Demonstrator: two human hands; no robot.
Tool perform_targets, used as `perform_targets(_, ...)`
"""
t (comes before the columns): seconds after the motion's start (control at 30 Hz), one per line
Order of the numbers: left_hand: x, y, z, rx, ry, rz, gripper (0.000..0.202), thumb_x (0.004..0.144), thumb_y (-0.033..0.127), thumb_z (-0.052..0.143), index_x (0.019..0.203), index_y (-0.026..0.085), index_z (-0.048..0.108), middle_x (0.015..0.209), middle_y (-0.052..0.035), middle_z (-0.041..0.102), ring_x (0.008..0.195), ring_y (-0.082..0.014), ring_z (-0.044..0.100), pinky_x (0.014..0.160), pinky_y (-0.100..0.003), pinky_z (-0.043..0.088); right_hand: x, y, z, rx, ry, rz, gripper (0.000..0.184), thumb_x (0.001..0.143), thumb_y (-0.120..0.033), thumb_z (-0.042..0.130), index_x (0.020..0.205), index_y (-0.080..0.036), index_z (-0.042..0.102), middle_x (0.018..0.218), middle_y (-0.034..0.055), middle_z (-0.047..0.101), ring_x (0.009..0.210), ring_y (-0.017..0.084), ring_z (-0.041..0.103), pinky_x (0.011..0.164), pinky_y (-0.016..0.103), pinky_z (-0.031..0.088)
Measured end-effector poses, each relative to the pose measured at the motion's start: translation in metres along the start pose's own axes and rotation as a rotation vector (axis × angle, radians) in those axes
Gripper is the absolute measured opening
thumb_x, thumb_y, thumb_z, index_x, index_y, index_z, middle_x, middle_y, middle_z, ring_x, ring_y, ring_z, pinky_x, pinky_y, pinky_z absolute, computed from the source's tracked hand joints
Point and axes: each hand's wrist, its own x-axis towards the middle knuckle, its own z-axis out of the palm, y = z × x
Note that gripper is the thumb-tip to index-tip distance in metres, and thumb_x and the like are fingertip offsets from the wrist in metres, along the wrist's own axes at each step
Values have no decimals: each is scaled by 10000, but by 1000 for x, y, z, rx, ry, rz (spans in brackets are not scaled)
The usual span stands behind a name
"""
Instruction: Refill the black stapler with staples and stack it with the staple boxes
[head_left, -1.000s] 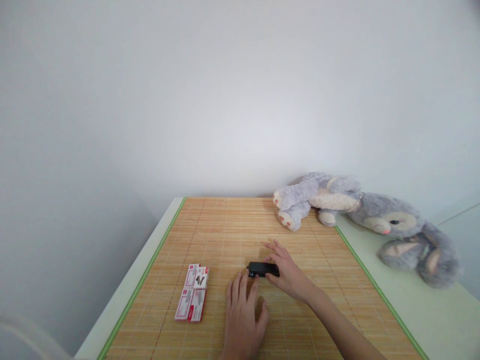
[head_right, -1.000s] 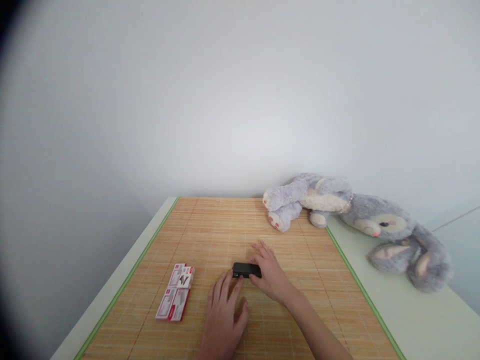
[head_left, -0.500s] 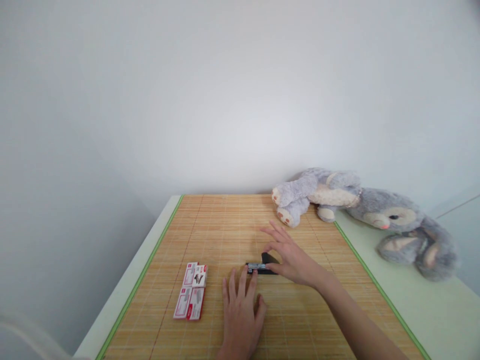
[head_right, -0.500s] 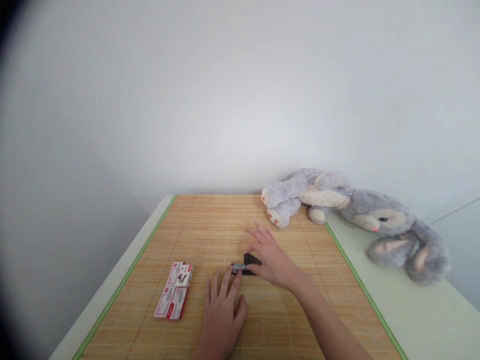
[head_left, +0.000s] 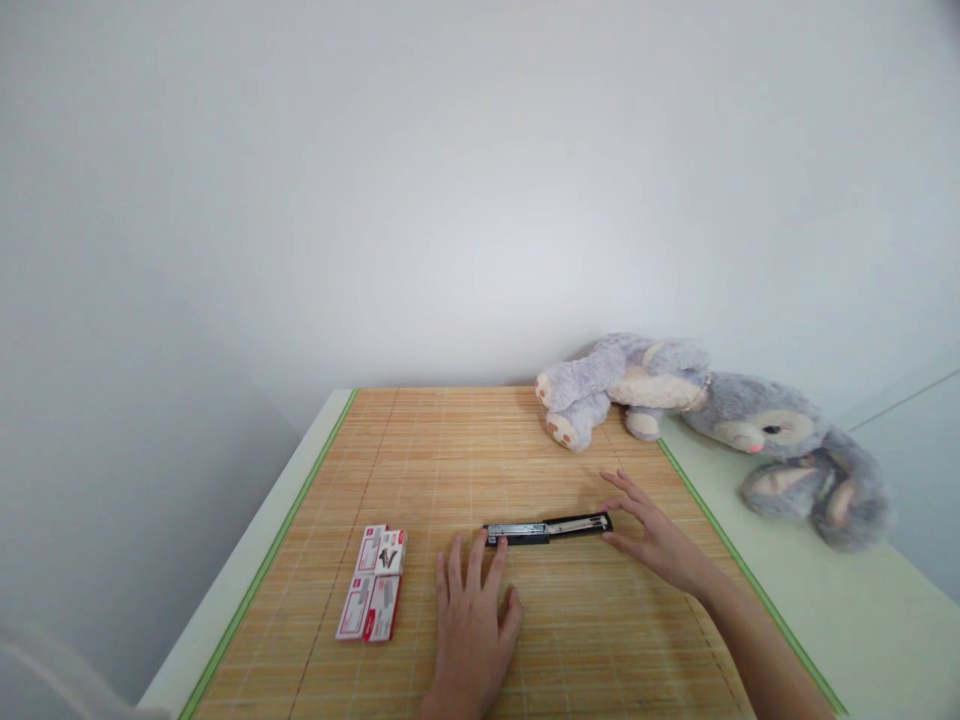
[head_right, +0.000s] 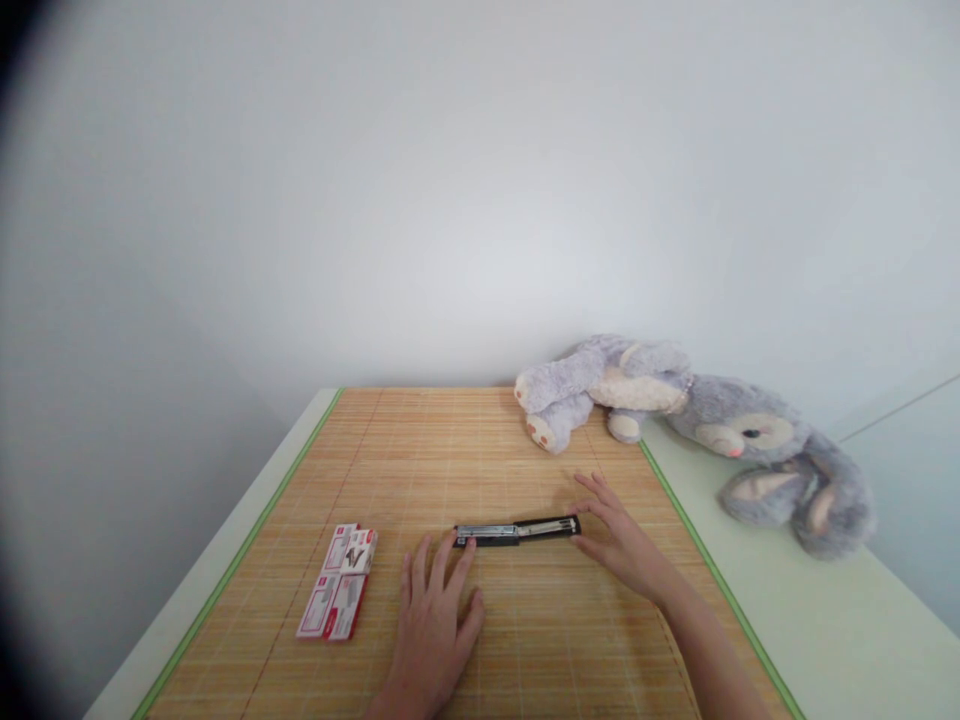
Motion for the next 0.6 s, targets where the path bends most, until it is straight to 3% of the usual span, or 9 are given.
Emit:
perform_targets(0.17, 0, 2, 2, 0, 20, 10, 671, 968, 375, 583, 1608, 374, 381, 1693, -20, 365, 1568, -359, 265, 1269, -660, 190, -5, 9, 11, 49, 26, 43, 449, 918, -581, 674, 1282, -319, 691, 1712, 32, 328, 1607, 316, 214, 1306, 576, 212)
perform_targets(0.27, 0, 1, -3, 14, 41, 32, 646, 975, 329, 568, 1598, 366, 399, 1689, -26, 373, 1576, -337, 257, 1276, -679, 105, -11, 0, 0, 60, 1, 83, 644, 902, -571, 699, 1493, -360, 552, 1726, 20, 293, 1612, 331, 185, 1304, 602, 196)
perform_targets(0.37, -2, -11, -17, 27, 104, 15, 483, 982, 252, 548, 1451, 360, 591, 1632, -19, 465, 1548, -303, 324, 1286, -674, 22, -25, -15, -19, 149, 84, 117, 677, 925, -542, 690, 1550, -384, 482, 1702, 6, 350, 1593, 328, 255, 1313, 600, 171)
perform_targets(0.47, -11, -36, -37, 106, 224, -161, 326, 987, 247, 544, 1266, 291, 706, 1600, -69, 492, 1518, -313, 368, 1285, -672, 57, -48, -29, -36, 359, 331, 176, 543, 974, -522, 635, 1487, -357, 565, 1619, 24, 494, 1528, 315, 400, 1306, 558, 249)
perform_targets(0.6, -37, -71, -50, 220, 310, -423, 462, 984, 392, 557, 1396, 185, 575, 1653, -173, 371, 1528, -371, 334, 1261, -687, 146, -77, -36, -36, 426, 462, 319, 461, 902, -543, 729, 1309, -328, 718, 1439, 53, 673, 1430, 356, 522, 1296, 579, 266)
